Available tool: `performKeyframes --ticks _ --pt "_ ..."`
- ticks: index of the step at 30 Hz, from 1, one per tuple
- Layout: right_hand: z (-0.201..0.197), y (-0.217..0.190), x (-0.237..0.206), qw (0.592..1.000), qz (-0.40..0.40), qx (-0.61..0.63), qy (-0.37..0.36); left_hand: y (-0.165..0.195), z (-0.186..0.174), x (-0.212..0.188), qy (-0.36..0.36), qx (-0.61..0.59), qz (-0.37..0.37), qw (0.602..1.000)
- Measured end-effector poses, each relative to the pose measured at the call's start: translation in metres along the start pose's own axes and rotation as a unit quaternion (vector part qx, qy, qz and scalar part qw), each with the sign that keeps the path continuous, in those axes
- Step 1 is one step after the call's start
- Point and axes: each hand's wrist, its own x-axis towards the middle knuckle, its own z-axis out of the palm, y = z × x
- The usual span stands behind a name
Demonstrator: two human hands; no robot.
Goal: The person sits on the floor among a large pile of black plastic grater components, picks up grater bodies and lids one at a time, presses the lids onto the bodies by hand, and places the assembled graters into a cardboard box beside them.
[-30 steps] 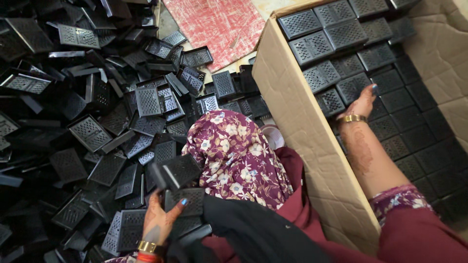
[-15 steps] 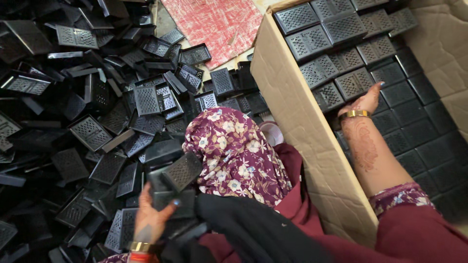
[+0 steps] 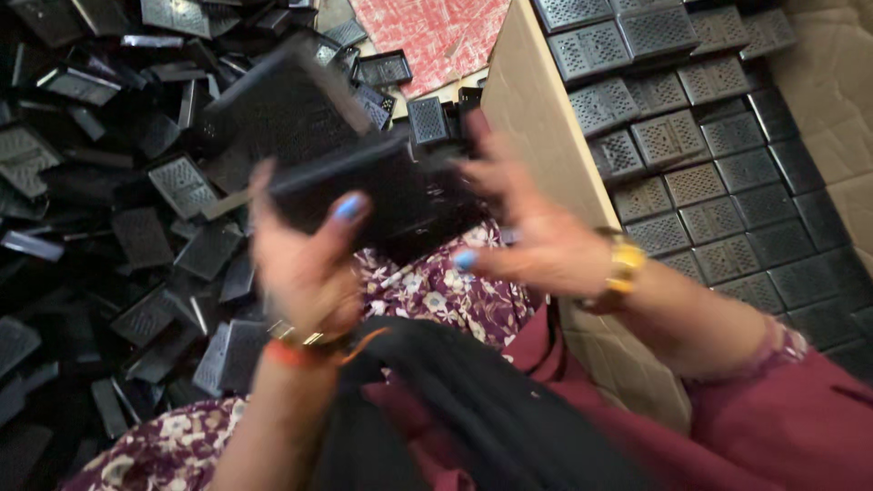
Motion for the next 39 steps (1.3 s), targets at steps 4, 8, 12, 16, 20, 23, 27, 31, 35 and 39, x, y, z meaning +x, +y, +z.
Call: performKeyframes --ticks 4,8,12,16,20,23,27,31,35,39 --pt "0.015 0.005 0.02 0.994 0.062 0.079 0.036 -0.027 0.026 0.013 0.04 -0.15 -0.022 0.988" --pt "-0.022 0.029 0.013 0.956 0.241 -0.028 0.168 -0.029 0.001 0.006 0.089 -0.211 -0.041 0.973" --pt "-0.03 0.064 0.013 0.96 0.162 -0.03 0.226 -0.037 -0.02 -0.006 0.0 -0.029 -0.139 0.99" --pt "-0.022 0.079 0.018 0.97 0.085 -0.042 0.222 -0.055 -0.015 0.003 -0.082 0.09 -0.121 0.985" --pt "-0.013 0.074 0.018 0.959 0.118 0.142 0.217 -0.088 0.015 0.0 -0.038 0.046 -0.2 0.978" --pt "-0.016 0.071 0.017 0.939 0.174 0.184 0.233 -0.11 0.024 -0.013 -0.023 0.053 -0.194 0.979" --pt "-0.03 0.076 0.019 0.928 0.239 0.177 0.223 -0.131 0.016 -0.014 -0.015 -0.06 -0.28 0.958" --pt "-0.036 0.085 0.019 0.939 0.194 0.115 0.26 -0.132 0.009 -0.007 0.01 -0.126 -0.284 0.95" --pt "-0.034 0.089 0.02 0.918 0.133 0.15 0.341 -0.12 0.015 -0.001 0.104 -0.336 -0.321 0.879" --pt "-0.021 0.087 0.019 0.938 0.056 0.058 0.337 -0.118 0.039 -0.009 0.059 -0.351 -0.277 0.892"
